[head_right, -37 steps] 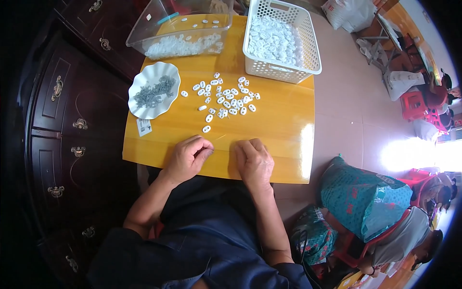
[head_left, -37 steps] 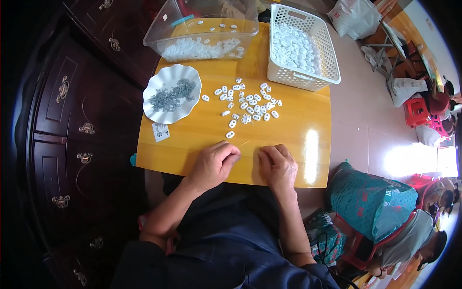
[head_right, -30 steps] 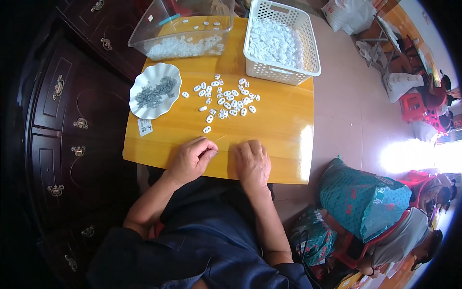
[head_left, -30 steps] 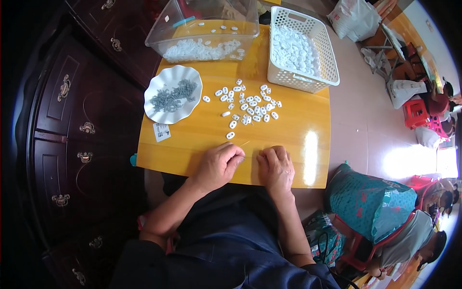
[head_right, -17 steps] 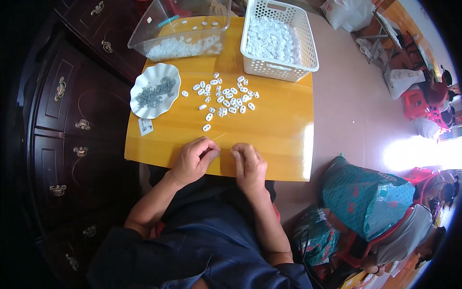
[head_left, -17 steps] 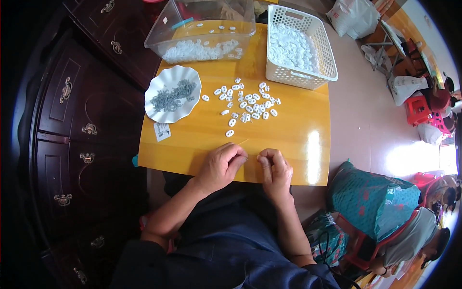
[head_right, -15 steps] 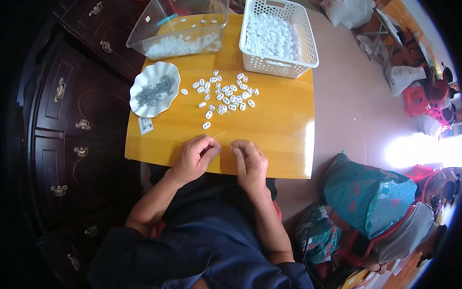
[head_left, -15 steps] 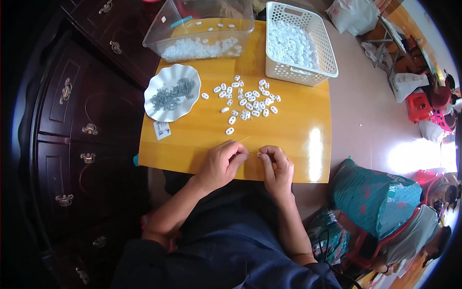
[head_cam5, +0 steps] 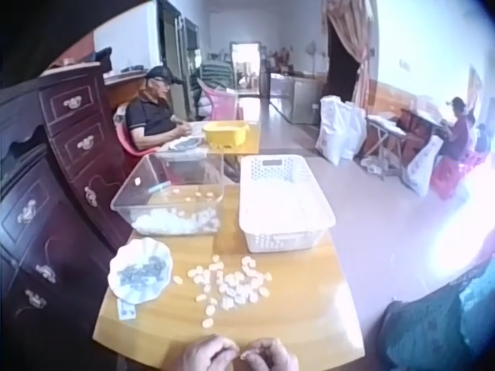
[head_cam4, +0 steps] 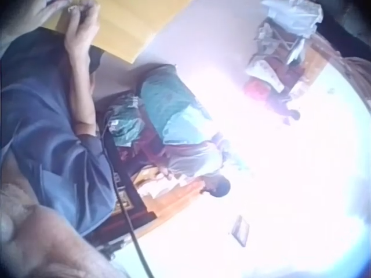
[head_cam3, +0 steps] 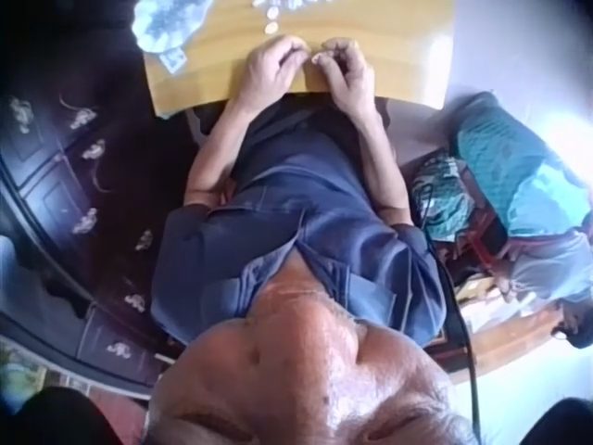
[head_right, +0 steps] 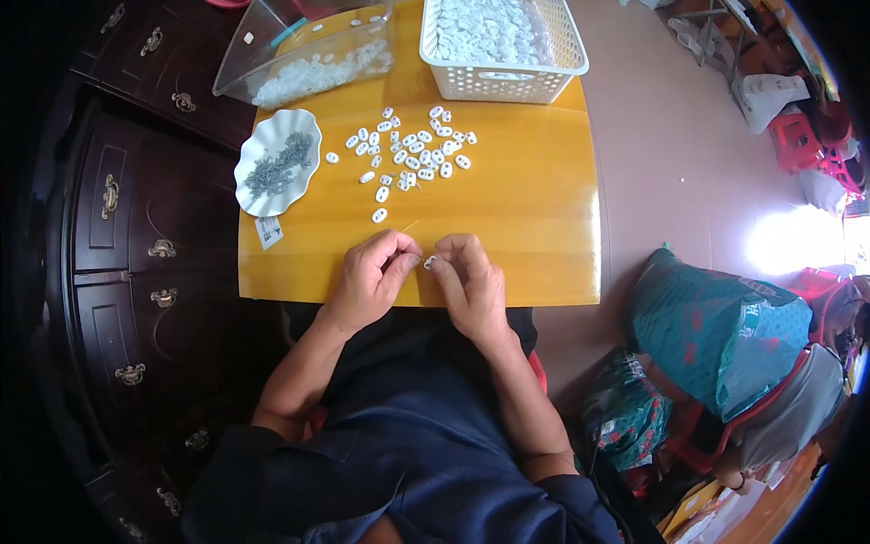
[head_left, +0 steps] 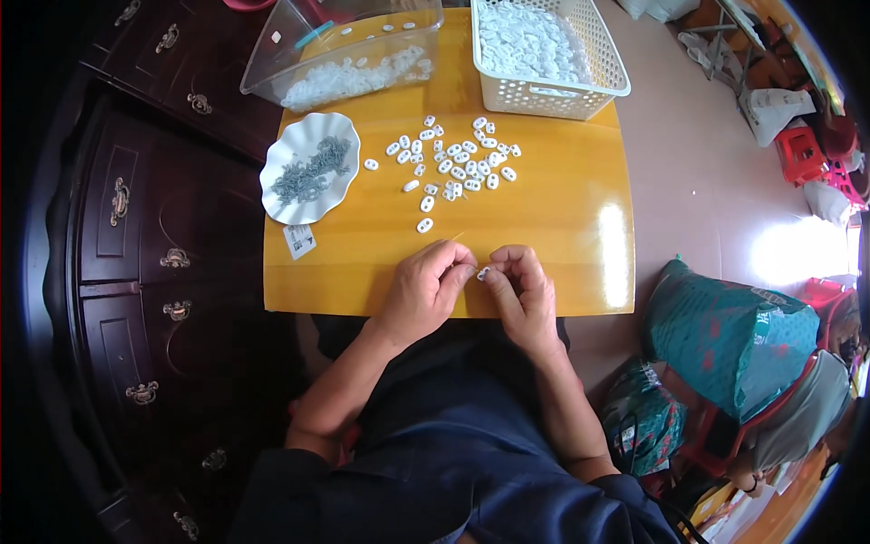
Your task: Inserting small metal pins into white plastic components at a workbench.
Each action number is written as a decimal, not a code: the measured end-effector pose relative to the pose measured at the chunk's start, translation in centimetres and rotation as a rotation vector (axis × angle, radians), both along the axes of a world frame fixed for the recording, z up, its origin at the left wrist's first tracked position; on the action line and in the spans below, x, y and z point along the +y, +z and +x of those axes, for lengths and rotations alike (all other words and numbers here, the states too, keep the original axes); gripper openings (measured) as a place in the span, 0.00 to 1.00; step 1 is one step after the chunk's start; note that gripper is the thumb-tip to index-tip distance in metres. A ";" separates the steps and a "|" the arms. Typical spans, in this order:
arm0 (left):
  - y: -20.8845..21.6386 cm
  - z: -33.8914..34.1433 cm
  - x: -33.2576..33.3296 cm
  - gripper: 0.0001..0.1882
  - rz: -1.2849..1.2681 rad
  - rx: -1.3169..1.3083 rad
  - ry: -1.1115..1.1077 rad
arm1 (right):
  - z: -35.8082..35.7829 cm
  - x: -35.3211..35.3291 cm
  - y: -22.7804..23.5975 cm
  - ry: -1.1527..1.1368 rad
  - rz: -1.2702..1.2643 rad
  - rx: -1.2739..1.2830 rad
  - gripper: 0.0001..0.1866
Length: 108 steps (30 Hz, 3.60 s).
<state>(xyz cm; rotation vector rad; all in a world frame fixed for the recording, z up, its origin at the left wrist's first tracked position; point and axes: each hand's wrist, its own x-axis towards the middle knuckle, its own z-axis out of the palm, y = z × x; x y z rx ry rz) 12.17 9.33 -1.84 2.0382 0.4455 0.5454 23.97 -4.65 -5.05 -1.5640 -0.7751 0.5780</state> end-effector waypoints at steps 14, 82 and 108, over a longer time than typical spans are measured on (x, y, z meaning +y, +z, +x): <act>0.3 0.3 0.1 0.03 -0.008 0.051 -0.025 | 0.2 0.0 0.0 0.017 -0.019 0.008 0.08; 1.1 -0.3 2.5 0.13 -0.251 0.121 -0.127 | 0.2 -0.3 0.3 -0.011 0.100 0.260 0.07; 1.9 0.4 1.9 0.15 -0.137 0.105 -0.217 | 0.3 -0.5 0.1 0.038 0.081 0.292 0.07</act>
